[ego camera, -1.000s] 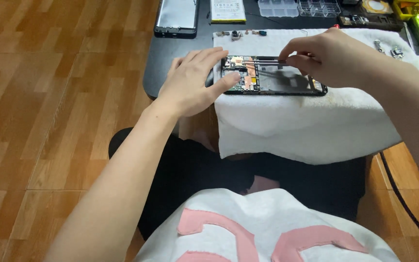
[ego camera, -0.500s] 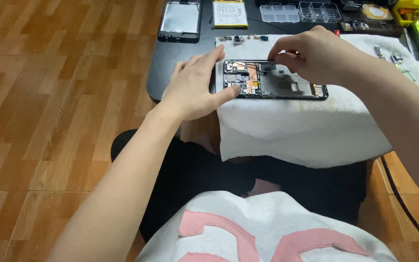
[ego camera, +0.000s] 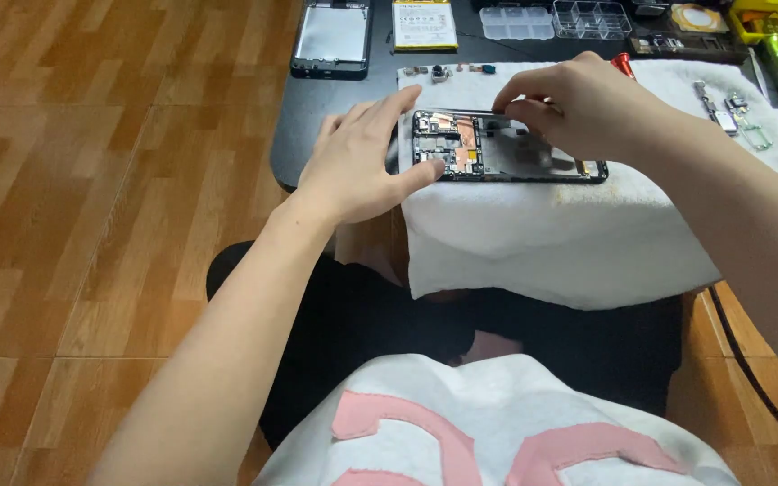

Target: Disassembling a smartphone by removing internal components and screws using precision tools.

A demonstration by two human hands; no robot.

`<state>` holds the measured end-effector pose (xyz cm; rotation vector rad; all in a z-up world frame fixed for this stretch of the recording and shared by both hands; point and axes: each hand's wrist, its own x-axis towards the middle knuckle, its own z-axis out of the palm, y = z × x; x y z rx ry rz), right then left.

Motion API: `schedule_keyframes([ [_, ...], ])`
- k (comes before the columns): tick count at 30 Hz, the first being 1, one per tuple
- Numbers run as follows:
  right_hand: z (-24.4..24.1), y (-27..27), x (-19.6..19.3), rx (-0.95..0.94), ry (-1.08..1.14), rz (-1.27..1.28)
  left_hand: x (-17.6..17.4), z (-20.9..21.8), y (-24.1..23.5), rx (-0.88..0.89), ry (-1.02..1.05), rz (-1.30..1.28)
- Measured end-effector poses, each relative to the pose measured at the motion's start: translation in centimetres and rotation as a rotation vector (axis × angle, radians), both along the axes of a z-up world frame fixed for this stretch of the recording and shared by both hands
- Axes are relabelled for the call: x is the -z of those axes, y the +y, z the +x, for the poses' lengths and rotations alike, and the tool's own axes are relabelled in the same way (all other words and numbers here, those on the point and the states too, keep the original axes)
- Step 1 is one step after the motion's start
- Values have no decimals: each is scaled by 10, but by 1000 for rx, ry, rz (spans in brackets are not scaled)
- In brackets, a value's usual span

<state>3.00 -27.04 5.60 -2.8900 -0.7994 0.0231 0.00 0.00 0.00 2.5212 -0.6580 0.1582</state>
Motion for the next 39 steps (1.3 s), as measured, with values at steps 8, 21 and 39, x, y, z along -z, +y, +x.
schedule_keyframes([
  [8,1,-100,17,115,-212,184,-12,-9,-5,69,-20,76],
  [21,5,-155,37,523,-181,-85,-16,-11,-9,119,-27,261],
  [39,4,-131,31,587,-294,-170,-19,-14,-7,125,-39,250],
])
